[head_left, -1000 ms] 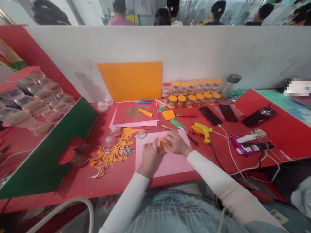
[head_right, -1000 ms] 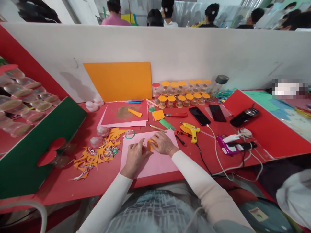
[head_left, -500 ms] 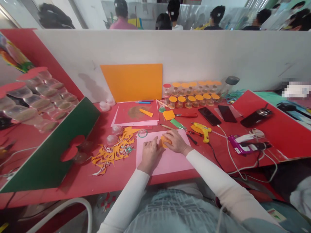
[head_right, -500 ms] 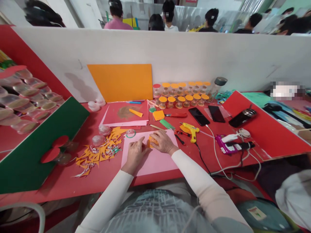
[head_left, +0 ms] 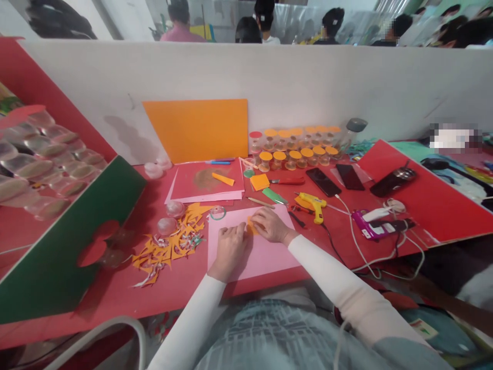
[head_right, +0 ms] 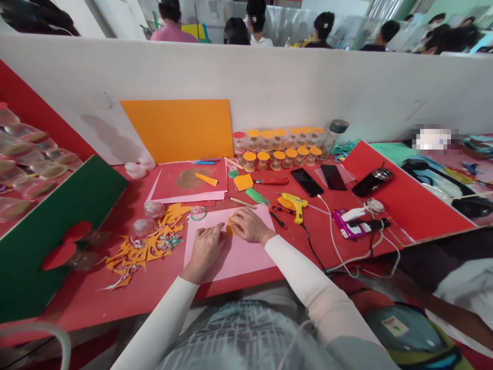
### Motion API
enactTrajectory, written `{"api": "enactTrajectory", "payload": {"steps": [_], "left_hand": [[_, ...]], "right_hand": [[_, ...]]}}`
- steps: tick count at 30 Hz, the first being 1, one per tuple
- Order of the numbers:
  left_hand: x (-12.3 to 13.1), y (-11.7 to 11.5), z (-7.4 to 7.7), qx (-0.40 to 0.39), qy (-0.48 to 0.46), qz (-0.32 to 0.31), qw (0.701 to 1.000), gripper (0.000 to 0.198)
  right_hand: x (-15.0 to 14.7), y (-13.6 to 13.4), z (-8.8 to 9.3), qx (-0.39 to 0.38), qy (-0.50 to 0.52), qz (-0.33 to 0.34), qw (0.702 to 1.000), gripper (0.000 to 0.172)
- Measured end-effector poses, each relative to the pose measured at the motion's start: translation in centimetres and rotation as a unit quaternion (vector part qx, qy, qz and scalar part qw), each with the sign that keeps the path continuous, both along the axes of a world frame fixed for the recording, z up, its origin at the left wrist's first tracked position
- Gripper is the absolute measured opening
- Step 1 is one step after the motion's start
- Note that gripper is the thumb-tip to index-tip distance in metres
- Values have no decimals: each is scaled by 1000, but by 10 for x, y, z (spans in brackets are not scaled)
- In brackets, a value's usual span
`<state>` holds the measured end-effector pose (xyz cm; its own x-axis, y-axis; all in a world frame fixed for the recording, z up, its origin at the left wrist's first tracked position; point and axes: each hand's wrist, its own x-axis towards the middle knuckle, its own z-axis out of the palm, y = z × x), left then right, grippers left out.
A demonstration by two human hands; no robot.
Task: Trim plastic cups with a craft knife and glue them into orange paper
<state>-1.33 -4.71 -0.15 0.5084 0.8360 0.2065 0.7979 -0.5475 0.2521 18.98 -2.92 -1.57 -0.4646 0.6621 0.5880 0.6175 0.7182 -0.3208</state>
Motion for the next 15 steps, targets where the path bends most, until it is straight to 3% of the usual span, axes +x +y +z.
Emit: {"api": "enactTrajectory", "payload": {"steps": [3, 8, 15], "left_hand": [[-4, 5, 8, -31, 21, -27, 999, 28], [3, 34, 16, -66, 20, -63, 996, 43], [23, 53, 3, -57, -39, -116, 991, 65]], "right_hand": [[0, 0, 0, -3, -4, 1, 1000, 17], [0, 1, -2, -4, -9, 1, 1000, 15], [-2, 3, -2, 1, -21, -8, 1000, 13]]}}
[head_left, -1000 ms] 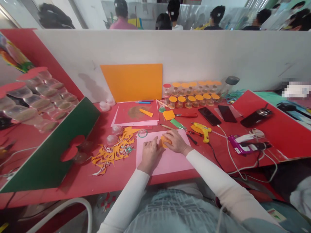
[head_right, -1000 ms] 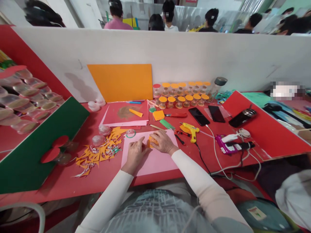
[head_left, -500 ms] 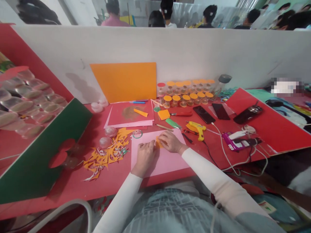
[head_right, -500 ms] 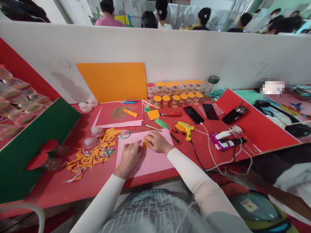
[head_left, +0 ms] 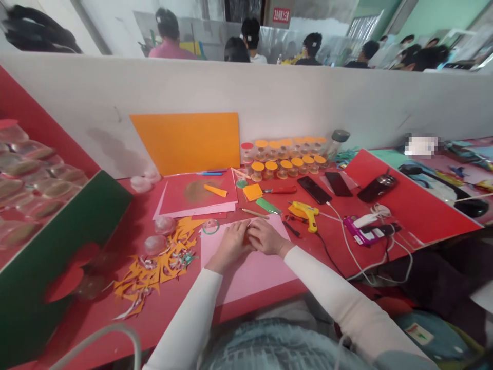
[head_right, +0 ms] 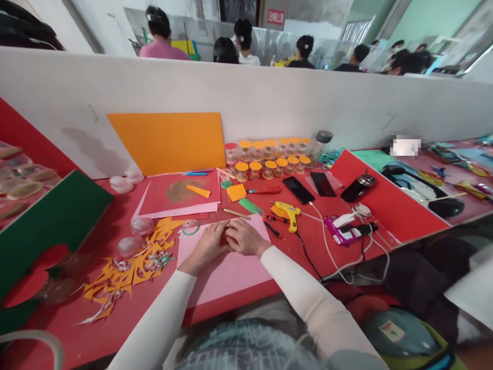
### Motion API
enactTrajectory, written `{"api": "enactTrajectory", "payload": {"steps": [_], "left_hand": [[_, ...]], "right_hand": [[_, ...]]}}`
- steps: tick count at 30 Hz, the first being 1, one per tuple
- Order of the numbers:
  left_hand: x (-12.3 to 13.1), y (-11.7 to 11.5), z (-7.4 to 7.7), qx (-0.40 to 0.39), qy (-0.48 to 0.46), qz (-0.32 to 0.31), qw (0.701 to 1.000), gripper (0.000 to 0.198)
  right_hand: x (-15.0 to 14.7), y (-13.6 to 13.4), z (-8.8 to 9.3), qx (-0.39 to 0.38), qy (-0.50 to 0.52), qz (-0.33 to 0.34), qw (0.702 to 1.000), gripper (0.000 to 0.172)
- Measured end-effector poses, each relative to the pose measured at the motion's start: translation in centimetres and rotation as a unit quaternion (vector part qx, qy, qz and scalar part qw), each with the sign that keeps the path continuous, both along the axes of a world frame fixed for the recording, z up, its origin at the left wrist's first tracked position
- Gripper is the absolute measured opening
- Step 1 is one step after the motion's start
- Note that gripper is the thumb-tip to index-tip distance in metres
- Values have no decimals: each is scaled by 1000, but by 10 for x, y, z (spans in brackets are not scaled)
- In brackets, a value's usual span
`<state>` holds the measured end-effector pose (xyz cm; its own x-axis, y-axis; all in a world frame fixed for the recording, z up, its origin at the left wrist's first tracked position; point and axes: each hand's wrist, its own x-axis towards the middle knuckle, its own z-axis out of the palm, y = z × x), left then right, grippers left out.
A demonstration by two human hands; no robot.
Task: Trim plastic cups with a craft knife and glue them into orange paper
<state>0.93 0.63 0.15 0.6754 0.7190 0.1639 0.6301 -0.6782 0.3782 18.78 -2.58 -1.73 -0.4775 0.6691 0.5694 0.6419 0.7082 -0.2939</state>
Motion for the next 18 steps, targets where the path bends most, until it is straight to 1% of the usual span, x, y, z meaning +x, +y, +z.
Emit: {"api": "enactTrajectory", "payload": {"steps": [3, 6, 9, 12, 13, 18], "left_hand": [[-2, 0, -8, 12, -16, -8, 1000, 66], [-4, 0, -14, 20, -21, -13, 1000, 61], [-4, -1, -16, 27, -22, -7, 999, 55], [-3, -3, -17, 41, -13, 0, 999, 54], [-3, -4, -17, 47, -8, -1, 999, 54], [-4, -8, -18, 64, 5, 0, 998, 60]], "right_hand": [[-1, 0, 0, -5, -5, -3, 1000, 12], [-1, -1, 1, -14, -8, 0, 1000, 11], [-1, -2, 4, -23, -8, 5, 1000, 10], [-1, -1, 12, -32, -8, 12, 999, 10], [0, 0, 15, -42, -11, 18, 999, 10], [8, 3, 31, -136, -4, 56, 989, 9]]}}
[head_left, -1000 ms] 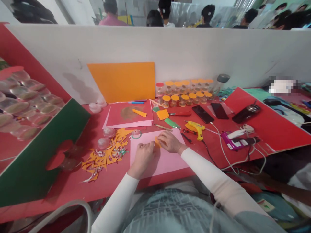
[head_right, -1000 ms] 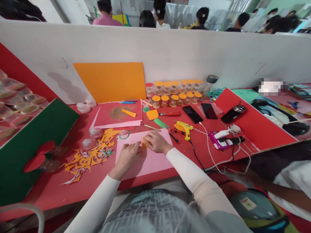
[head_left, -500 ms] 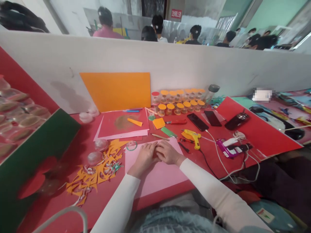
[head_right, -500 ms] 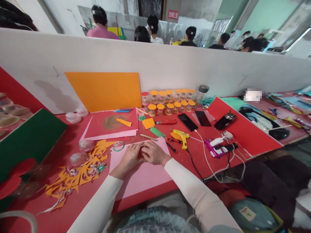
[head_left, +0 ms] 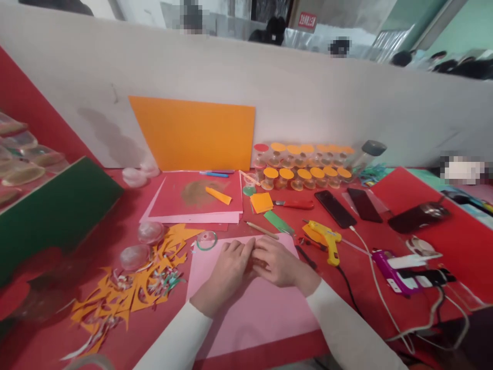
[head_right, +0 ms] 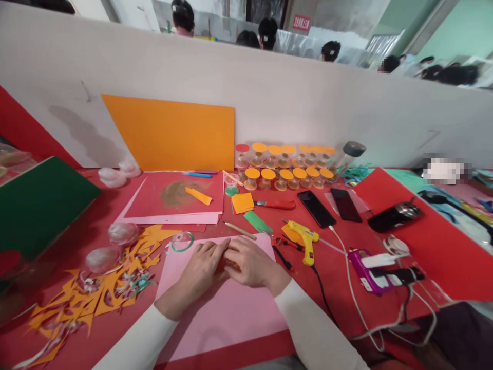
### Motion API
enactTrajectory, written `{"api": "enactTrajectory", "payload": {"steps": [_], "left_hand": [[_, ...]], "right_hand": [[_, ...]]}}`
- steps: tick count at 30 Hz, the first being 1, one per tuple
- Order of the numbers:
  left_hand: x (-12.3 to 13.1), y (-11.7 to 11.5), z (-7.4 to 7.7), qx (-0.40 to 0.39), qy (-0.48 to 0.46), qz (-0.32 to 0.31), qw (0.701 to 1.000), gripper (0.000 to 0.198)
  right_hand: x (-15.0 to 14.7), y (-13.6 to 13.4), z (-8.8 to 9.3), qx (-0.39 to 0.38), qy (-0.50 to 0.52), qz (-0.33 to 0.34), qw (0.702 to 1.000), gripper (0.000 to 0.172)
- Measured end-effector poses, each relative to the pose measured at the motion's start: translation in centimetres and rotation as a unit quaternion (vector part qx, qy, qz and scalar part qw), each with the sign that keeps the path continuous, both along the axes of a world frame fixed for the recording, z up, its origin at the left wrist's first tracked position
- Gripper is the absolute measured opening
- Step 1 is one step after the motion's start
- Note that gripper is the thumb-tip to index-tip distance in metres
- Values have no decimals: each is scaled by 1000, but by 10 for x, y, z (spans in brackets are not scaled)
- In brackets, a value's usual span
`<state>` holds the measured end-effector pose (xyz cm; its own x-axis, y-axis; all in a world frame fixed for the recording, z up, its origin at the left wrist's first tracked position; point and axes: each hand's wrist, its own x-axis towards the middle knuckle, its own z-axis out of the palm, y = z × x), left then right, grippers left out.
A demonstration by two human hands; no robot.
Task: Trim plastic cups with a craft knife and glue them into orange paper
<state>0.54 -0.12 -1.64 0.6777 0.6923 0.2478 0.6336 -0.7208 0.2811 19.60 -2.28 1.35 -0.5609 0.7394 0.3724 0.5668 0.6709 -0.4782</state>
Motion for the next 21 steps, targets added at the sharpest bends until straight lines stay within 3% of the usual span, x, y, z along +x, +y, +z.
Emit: {"api": "enactTrajectory", "payload": {"steps": [5, 15, 21], "left_hand": [[2, -1, 2, -2, 12, 4, 1000, 68], [2, 0, 7, -47, -21, 13, 999, 75], [1, 0, 8, -85, -52, -14, 995, 70]], "right_hand": [[13, 0, 0, -80, 10, 25, 996, 10], [13, -1, -2, -78, 4, 21, 997, 3], [12, -3, -9, -75, -7, -14, 997, 22]]}}
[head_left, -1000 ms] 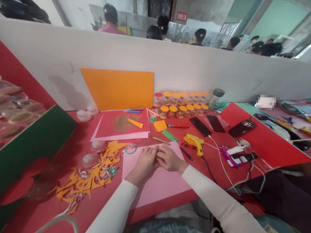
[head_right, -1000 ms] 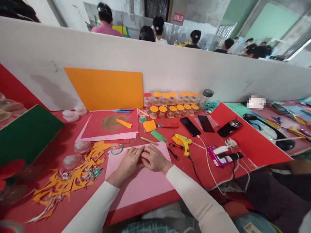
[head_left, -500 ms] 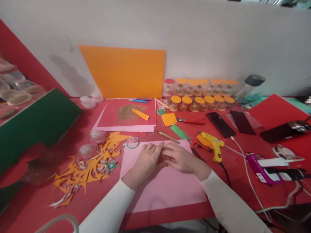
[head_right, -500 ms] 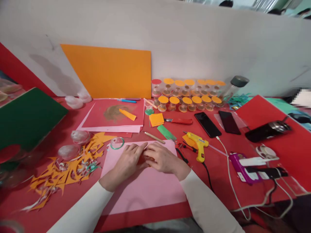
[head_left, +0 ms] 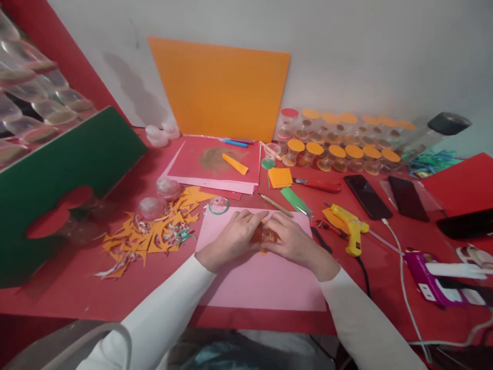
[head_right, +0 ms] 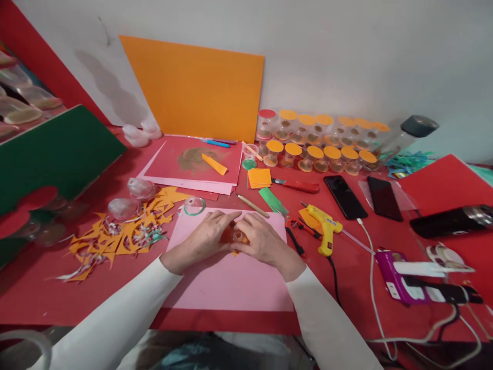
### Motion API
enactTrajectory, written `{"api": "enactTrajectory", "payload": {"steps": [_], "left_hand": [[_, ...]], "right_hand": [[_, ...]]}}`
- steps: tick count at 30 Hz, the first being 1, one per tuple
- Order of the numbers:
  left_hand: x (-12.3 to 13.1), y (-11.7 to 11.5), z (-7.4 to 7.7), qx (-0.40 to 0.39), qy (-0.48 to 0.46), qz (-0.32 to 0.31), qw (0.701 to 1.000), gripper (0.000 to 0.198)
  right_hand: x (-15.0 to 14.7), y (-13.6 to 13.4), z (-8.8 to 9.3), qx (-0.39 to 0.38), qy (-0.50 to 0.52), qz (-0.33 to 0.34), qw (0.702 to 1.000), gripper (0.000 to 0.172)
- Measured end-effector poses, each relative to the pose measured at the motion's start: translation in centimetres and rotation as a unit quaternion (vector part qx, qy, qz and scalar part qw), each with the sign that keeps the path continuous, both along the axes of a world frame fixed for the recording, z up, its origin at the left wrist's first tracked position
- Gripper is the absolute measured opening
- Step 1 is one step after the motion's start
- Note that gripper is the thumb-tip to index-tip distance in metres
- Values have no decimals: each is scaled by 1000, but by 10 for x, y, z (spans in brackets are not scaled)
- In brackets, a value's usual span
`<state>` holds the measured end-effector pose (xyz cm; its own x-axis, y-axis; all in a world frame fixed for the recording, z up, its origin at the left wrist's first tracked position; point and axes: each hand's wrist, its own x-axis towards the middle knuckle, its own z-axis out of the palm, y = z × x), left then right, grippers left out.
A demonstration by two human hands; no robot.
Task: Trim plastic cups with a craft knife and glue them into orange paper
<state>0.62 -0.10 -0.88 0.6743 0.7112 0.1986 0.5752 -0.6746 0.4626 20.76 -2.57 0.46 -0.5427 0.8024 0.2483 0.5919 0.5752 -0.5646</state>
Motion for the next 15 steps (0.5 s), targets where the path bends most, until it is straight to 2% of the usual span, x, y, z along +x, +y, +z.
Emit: {"api": "enactTrajectory", "payload": {"steps": [4, 7, 11, 15], "left_hand": [[1, 0, -3, -4, -8, 5, 1000, 64], [2, 0, -3, -16, -9, 10, 1000, 67], [4, -1, 1, -45, -3, 13, 999, 63], [6, -2, 5, -64, 2, 8, 998, 61]], "right_hand": [[-1, 1, -6, 9, 25, -3, 1000, 27], [1, 2, -10, -1, 60, 22, 998, 29], [5, 3, -11, -28, 89, 55, 994, 16], [7, 3, -9, -57, 84, 49, 994, 10]]}}
